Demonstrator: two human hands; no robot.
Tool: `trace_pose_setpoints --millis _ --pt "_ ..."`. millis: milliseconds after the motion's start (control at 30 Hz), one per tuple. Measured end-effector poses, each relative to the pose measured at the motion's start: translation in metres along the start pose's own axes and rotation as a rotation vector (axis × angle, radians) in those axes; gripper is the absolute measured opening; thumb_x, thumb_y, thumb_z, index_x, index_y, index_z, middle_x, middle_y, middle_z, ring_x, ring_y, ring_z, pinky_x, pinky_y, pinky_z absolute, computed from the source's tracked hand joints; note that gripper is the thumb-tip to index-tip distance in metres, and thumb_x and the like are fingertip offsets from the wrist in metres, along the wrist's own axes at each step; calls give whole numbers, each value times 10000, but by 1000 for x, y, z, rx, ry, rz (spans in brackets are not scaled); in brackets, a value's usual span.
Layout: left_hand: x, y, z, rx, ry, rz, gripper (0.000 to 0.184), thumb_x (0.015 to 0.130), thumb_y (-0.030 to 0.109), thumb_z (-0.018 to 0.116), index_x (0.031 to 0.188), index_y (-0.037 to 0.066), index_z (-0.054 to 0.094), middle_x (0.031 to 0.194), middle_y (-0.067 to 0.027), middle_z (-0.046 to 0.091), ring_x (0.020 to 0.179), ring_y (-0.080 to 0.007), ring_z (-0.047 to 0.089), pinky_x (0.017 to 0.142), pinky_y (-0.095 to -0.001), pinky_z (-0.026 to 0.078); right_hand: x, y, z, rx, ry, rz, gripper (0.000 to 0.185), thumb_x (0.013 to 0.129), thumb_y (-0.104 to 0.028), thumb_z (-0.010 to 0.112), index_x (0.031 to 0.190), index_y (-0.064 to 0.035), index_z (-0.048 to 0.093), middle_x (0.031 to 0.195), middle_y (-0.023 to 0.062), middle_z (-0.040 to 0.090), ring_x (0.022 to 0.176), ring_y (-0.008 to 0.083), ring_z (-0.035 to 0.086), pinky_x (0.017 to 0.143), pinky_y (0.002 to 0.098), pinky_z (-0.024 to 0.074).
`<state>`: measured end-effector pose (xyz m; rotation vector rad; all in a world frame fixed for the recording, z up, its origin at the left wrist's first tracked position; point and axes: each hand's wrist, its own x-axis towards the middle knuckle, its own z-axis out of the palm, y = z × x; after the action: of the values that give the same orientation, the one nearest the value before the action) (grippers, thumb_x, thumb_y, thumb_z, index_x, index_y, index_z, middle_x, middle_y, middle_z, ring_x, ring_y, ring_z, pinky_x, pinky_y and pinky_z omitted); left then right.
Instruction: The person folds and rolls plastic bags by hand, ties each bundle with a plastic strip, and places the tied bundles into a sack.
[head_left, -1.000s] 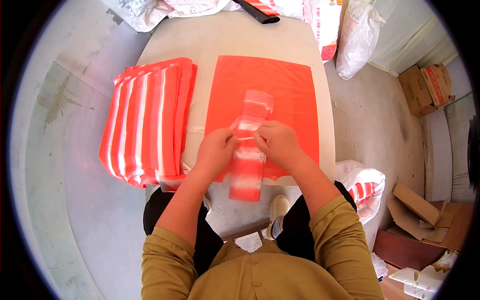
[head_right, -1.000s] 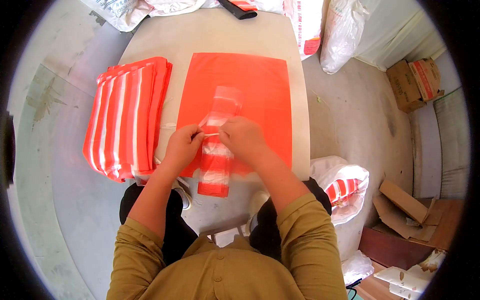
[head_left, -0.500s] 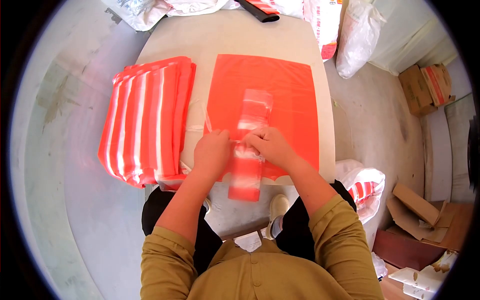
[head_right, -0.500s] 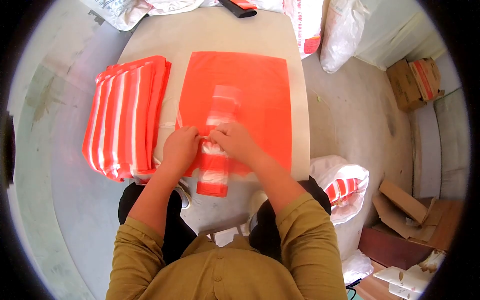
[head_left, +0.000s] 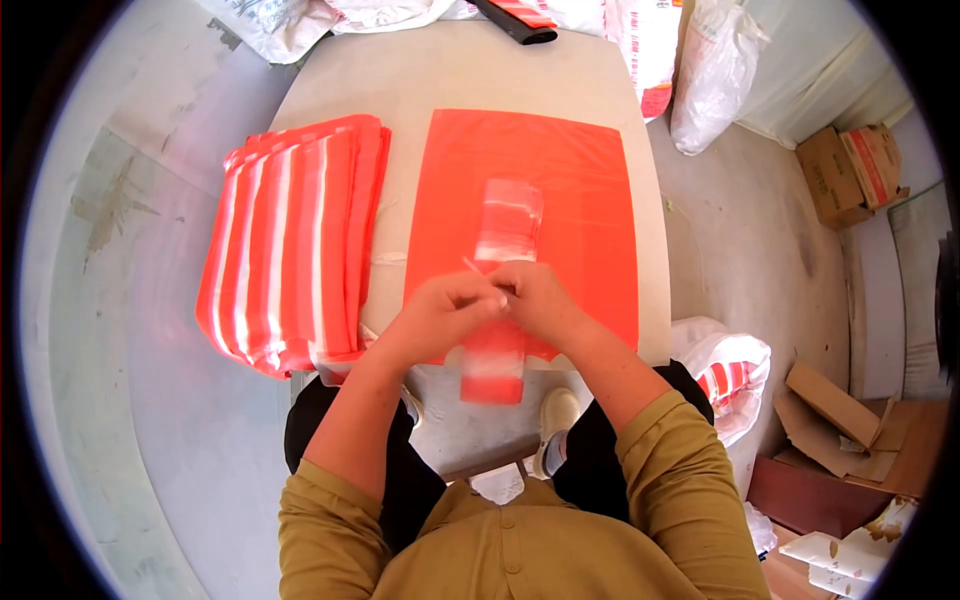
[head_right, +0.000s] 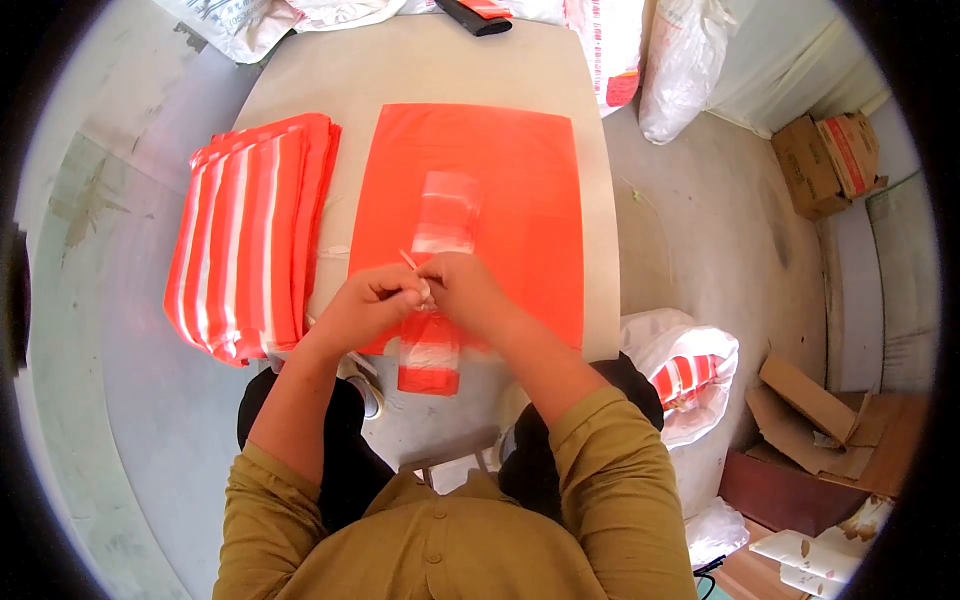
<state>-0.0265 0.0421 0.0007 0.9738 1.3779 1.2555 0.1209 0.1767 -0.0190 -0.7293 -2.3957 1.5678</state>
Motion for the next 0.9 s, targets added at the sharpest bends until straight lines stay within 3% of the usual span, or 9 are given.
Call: trace_pose_setpoints --millis 100,167,233,267,367,467,567,767,900 --pt "5 -6 -13 -369 55 15 185 1003 39 611 1165 4 693 990 -21 667 876 -82 592 796 -261 495 0 0 0 29 9 33 156 980 -114 648 1007 27 707 878 131 695 793 196 668 720 337 541" --pt "9 -14 -17 -301 100 -26 244 995 12 595 1225 7 675 1029 -29 681 877 -78 597 797 -258 501 0 7 4 190 32 30 193 1005 -131 640 979 55 685 868 65 688 787 129 638 718 307 544" --pt "12 -11 -7 167 179 -84 291 986 -10 585 1267 8 659 1057 -37 696 886 -74 600 793 -256 504 2 9 8 327 33 68 198 1025 -138 612 981 46 670 875 60 672 775 124 626 697 299 536" --pt "15 -25 -1 155 183 -37 281 979 -12 592 1249 3 668 1037 -42 710 867 -72 606 758 -248 496 4 10 8 396 32 86 201 1035 -142 598 982 41 662 878 57 664 769 122 620 687 294 533" --pt "16 -26 11 73 191 32 221 982 19 625 1193 -3 689 977 -24 715 824 -75 609 727 -246 494 8 12 1 114 -48 45 141 1031 -123 606 1000 8 648 908 41 657 752 112 603 666 276 517" --pt "16 -23 10 184 284 -83 158 953 79 671 1068 -21 714 940 -74 739 808 -137 662 753 -295 528 2 1 5 322 94 148 103 996 -98 647 1015 1 627 901 38 649 726 111 587 668 274 508" --pt "22 -40 7 72 318 -111 147 965 120 680 991 -21 716 890 -71 732 799 -146 663 737 -302 520 3 9 4 172 99 3 115 939 -63 687 1027 -16 630 888 47 648 726 110 586 667 286 505" --pt "24 -39 10 234 303 -113 136 964 122 656 977 -9 688 842 -121 694 766 -189 655 724 -331 514 -1 0 9 -75 221 -123 199 867 -28 696 1063 -53 682 933 81 679 771 191 640 700 326 534" --pt "18 -33 15 400 250 30 67 992 75 646 994 9 659 845 -21 653 764 -97 580 684 -273 484 1 5 7 -251 277 -285 186 872 -32 679 1055 -45 712 997 107 699 849 282 688 756 374 563"
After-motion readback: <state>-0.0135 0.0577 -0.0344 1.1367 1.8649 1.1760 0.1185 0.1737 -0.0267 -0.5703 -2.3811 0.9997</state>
